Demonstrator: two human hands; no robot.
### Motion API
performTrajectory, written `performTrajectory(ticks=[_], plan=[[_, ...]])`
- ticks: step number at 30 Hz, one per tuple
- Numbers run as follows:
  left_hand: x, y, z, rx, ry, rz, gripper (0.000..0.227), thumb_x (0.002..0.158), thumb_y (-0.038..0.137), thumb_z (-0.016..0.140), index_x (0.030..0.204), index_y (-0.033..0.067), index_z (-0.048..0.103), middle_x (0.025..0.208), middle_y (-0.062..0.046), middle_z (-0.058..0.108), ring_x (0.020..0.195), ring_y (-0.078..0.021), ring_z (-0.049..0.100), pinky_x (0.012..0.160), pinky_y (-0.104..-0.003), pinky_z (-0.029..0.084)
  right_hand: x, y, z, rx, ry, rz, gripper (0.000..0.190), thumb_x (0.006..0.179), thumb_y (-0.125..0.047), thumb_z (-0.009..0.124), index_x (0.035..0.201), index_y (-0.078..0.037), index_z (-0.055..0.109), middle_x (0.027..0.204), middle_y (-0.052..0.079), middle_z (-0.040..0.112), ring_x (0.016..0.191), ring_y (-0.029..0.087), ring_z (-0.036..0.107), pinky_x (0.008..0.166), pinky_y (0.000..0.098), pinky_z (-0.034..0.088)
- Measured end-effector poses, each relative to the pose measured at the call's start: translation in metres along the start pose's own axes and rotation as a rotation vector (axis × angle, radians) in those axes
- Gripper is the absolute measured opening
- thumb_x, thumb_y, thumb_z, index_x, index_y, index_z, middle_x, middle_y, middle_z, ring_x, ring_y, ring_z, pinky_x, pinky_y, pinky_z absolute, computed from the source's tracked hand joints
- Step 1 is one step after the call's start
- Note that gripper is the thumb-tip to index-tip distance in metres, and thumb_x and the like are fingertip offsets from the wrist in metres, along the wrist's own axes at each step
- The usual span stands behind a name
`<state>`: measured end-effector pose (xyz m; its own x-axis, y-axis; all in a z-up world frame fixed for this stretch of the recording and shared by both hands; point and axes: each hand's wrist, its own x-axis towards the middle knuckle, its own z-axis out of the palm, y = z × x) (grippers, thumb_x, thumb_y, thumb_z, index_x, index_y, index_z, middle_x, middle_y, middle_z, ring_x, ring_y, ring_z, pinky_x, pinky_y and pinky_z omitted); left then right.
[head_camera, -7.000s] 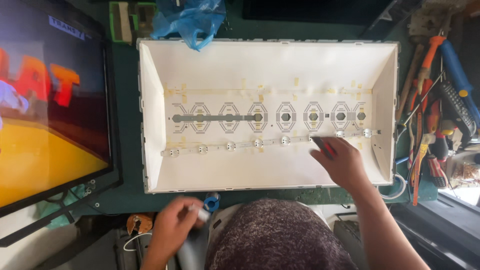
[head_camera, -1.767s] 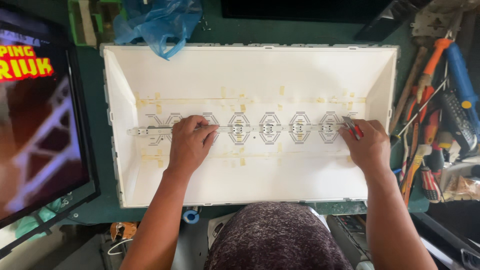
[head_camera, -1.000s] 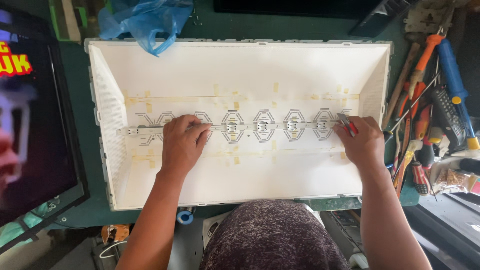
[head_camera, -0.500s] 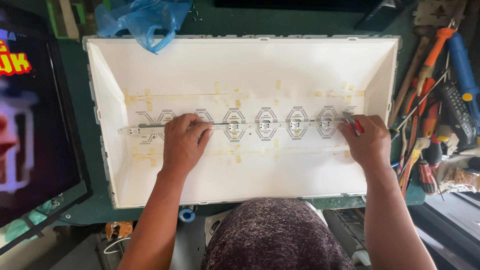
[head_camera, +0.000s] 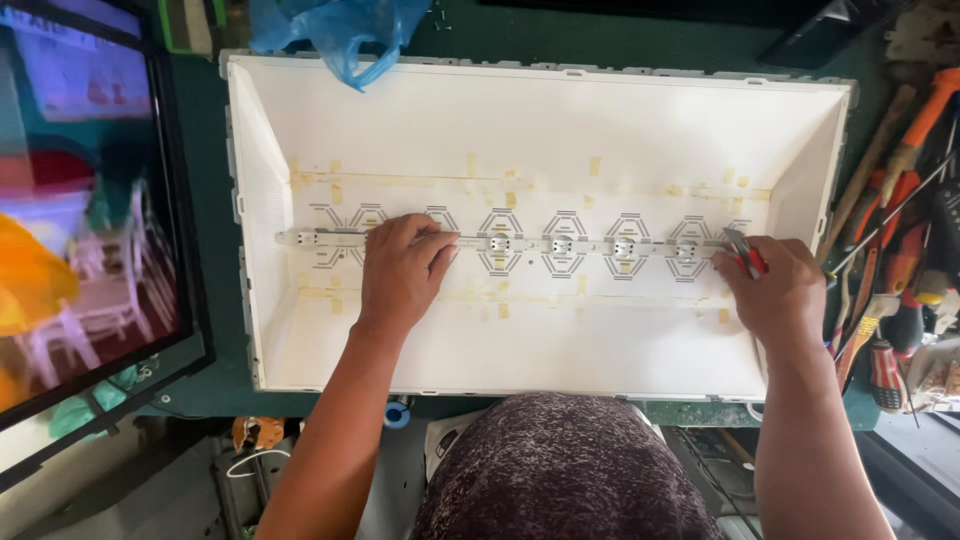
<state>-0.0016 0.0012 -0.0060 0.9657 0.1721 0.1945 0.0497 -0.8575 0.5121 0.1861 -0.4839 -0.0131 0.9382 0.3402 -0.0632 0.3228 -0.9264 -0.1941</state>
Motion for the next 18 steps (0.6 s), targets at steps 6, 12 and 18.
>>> performTrajectory(ticks=[6, 12, 18], plan=[[-0.0001, 0.0032, 0.0006, 0.015, 0.011, -0.014, 0.014, 0.097, 0.014, 0.083, 0.109, 0.0200, 0.082, 0.112, 0.000, 0.065, 0.101, -0.0278, 0.064, 0.093, -0.047, 0.051, -0.0016, 0.0028, 0.0000, 0.006, -0.030, 0.064, 0.037, 0.098, -0.043, 0.088, 0.118, -0.013, 0.082, 0.111, 0.011, 0.072, 0.092, 0.032, 0.071, 0.082, 0.0430, 0.056], [0.0002, 0.0024, 0.0007, 0.003, -0.013, -0.019, 0.015, 0.094, 0.014, 0.084, 0.108, 0.0210, 0.082, 0.111, 0.001, 0.065, 0.101, -0.0284, 0.064, 0.090, -0.048, 0.050, -0.0014, 0.0036, -0.0011, 0.001, 0.009, 0.017, 0.036, 0.097, -0.039, 0.090, 0.115, -0.010, 0.082, 0.107, 0.013, 0.073, 0.090, 0.034, 0.070, 0.080, 0.0442, 0.055], [0.0017, 0.0012, 0.0027, 0.029, -0.004, -0.011, 0.016, 0.094, 0.015, 0.085, 0.108, 0.0222, 0.083, 0.110, 0.002, 0.066, 0.101, -0.0267, 0.064, 0.090, -0.047, 0.050, 0.0004, -0.0022, -0.0064, 0.059, 0.011, 0.008, 0.031, 0.098, -0.035, 0.091, 0.104, -0.007, 0.078, 0.093, 0.010, 0.069, 0.087, 0.029, 0.066, 0.077, 0.0422, 0.053]])
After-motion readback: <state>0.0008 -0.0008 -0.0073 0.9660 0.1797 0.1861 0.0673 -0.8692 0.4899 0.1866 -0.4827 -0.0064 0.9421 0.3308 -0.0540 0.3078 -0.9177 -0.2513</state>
